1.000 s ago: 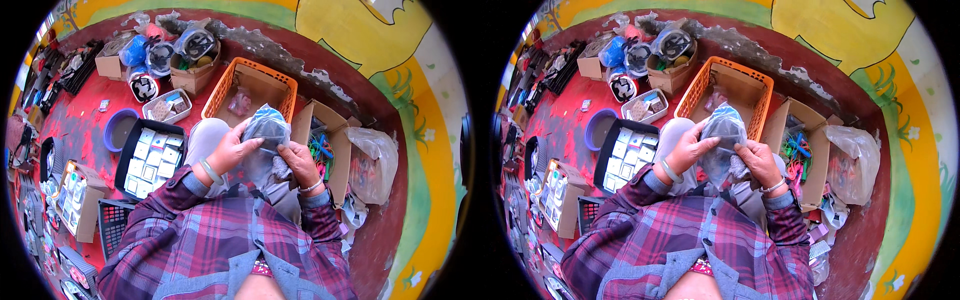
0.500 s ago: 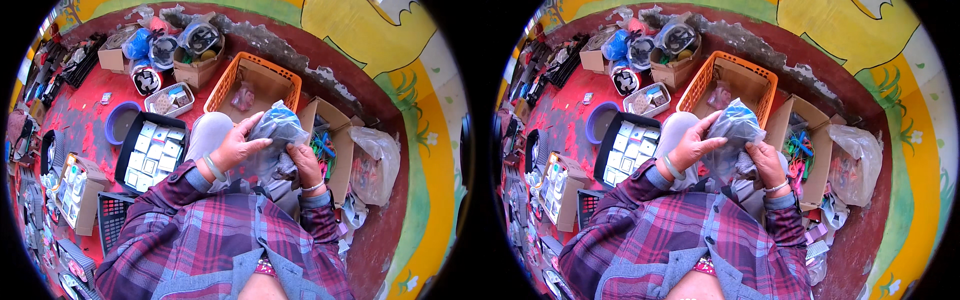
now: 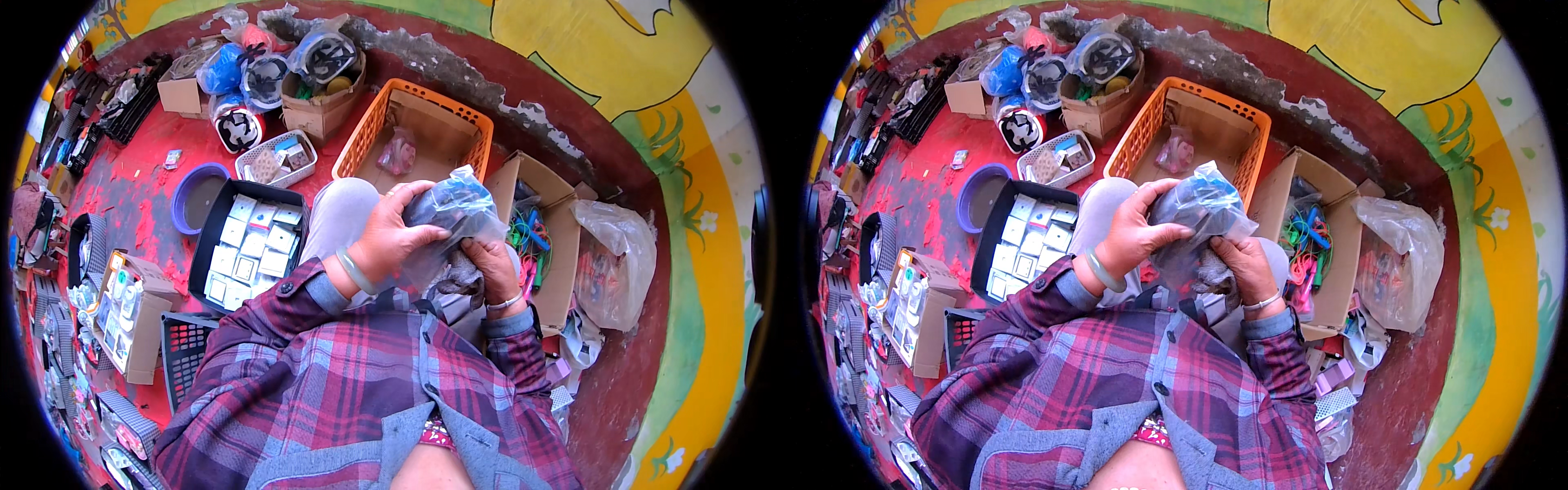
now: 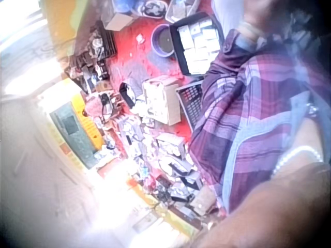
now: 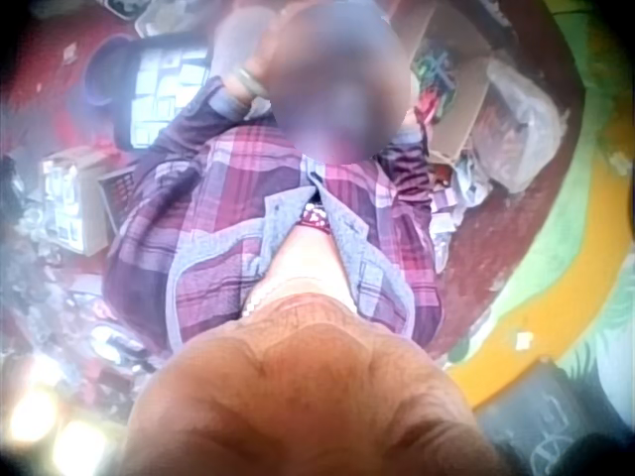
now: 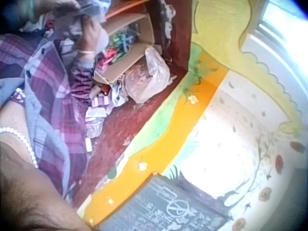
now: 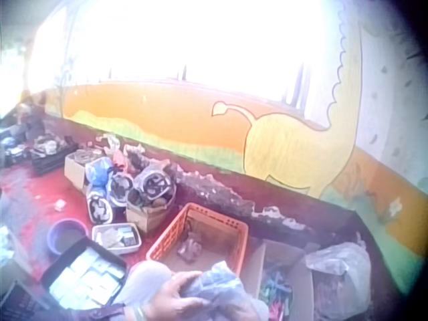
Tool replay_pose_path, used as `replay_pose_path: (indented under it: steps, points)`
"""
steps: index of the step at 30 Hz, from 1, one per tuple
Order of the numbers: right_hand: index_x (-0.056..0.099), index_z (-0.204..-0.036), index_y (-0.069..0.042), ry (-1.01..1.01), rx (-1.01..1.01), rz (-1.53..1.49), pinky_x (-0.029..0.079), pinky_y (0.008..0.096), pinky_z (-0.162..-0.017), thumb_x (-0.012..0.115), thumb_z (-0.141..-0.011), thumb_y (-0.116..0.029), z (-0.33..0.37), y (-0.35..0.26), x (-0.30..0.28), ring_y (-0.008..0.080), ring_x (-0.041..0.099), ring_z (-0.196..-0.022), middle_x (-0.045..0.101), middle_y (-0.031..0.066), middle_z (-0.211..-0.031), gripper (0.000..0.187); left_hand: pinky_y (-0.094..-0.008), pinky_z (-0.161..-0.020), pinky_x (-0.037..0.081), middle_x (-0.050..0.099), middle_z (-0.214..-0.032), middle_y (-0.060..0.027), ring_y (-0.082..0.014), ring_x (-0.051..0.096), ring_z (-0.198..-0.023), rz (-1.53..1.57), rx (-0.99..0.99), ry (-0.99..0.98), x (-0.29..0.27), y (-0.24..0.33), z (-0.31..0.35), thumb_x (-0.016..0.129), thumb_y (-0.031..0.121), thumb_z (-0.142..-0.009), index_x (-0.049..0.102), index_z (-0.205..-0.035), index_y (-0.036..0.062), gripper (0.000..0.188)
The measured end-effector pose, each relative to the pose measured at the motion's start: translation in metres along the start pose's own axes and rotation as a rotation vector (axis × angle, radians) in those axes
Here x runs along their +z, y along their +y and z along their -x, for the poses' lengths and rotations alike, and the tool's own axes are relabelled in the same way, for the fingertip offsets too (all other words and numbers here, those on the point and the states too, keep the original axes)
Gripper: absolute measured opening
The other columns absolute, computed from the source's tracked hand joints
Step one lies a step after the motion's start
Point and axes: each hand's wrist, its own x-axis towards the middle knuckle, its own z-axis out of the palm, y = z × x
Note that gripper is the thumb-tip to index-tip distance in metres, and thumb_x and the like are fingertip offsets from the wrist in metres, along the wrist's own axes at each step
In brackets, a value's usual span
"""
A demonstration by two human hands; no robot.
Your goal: The person picks up several packaged items from a crate, cleans them with a cloth, and places them into a cardboard box.
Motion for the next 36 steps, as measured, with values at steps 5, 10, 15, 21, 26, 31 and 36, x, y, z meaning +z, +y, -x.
replay_pose_path:
  steps: [5,10,15,21,26,31,36]
  points:
    - [0.063,-0.102,0.002,0.060,0.082,-0.017,0.047,0.0217,-0.066,0.061,-0.090,-0.020,-0.001,0.003,-0.006,0.0086,0.060,-0.074,0.065,0.0025,-0.088,0.025,-0.0244,-0.091,0.043,0.058,-0.111,-0.0062,-0.0111,0.054,-0.101,0.572,-0.277,-0.066,-0.002,-0.004,-0.004,0.066,0.005,-0.083,0.050,-0.124,-0.0021,0.045]
    - [0.064,-0.099,0.002,0.059,0.085,0.013,0.046,0.0210,-0.065,0.061,-0.090,-0.022,-0.001,-0.001,-0.003,0.0080,0.059,-0.074,0.064,0.0019,-0.087,0.025,-0.0223,-0.089,0.043,0.060,-0.112,-0.0048,-0.0090,0.055,-0.100,0.514,-0.206,-0.108,-0.002,-0.009,-0.004,0.056,0.011,-0.092,0.048,-0.128,-0.0041,0.040]
    - [0.064,-0.099,0.002,0.001,0.057,0.062,0.045,0.0205,-0.064,0.061,-0.090,-0.023,-0.001,-0.004,-0.003,0.0067,0.056,-0.071,0.063,0.0004,-0.085,0.027,-0.0217,-0.087,0.044,0.060,-0.111,-0.0034,-0.0077,0.054,-0.099,0.457,-0.134,-0.071,0.002,-0.026,-0.003,0.050,0.016,-0.096,0.050,-0.126,-0.0047,0.036]
    - [0.065,-0.093,0.003,0.049,0.008,0.272,0.044,0.0192,-0.061,0.061,-0.090,-0.022,0.000,-0.015,0.011,0.0055,0.054,-0.069,0.063,-0.0011,-0.081,0.026,-0.0222,-0.083,0.045,0.062,-0.105,-0.0042,-0.0080,0.056,-0.093,0.368,-0.177,-0.098,-0.002,-0.036,-0.002,0.045,0.024,-0.098,0.055,-0.119,-0.0044,0.036]
    - [0.065,-0.091,0.003,0.023,-0.025,0.297,0.045,0.0202,-0.060,0.057,-0.092,-0.026,0.002,-0.027,0.018,0.0066,0.056,-0.067,0.063,0.0012,-0.079,0.030,-0.0277,-0.079,0.051,0.064,-0.100,-0.0075,-0.0139,0.062,-0.089,0.752,-0.400,-0.128,-0.002,-0.034,-0.002,0.044,0.024,-0.098,0.057,-0.113,-0.0020,0.033]
    - [0.058,-0.102,0.002,0.193,-0.162,-0.065,0.052,0.0263,-0.063,0.049,-0.094,-0.036,-0.006,-0.045,-0.010,0.0143,0.060,-0.070,0.062,0.0097,-0.083,0.040,-0.0290,-0.081,0.052,0.064,-0.098,-0.0091,-0.0170,0.064,-0.089,1.160,-0.577,-0.171,-0.010,-0.041,-0.003,0.045,0.016,-0.097,0.053,-0.118,0.0011,0.027]
    - [0.046,-0.125,-0.004,0.163,-0.381,-0.426,0.051,0.0402,-0.087,0.047,-0.095,-0.033,-0.022,-0.070,0.004,0.0260,0.059,-0.103,0.059,0.0126,-0.113,0.041,-0.0414,-0.094,0.047,0.059,-0.115,-0.0159,-0.0276,0.059,-0.105,1.388,-0.594,-0.112,-0.004,-0.046,-0.005,0.044,0.034,-0.096,0.050,-0.123,0.0027,0.042]
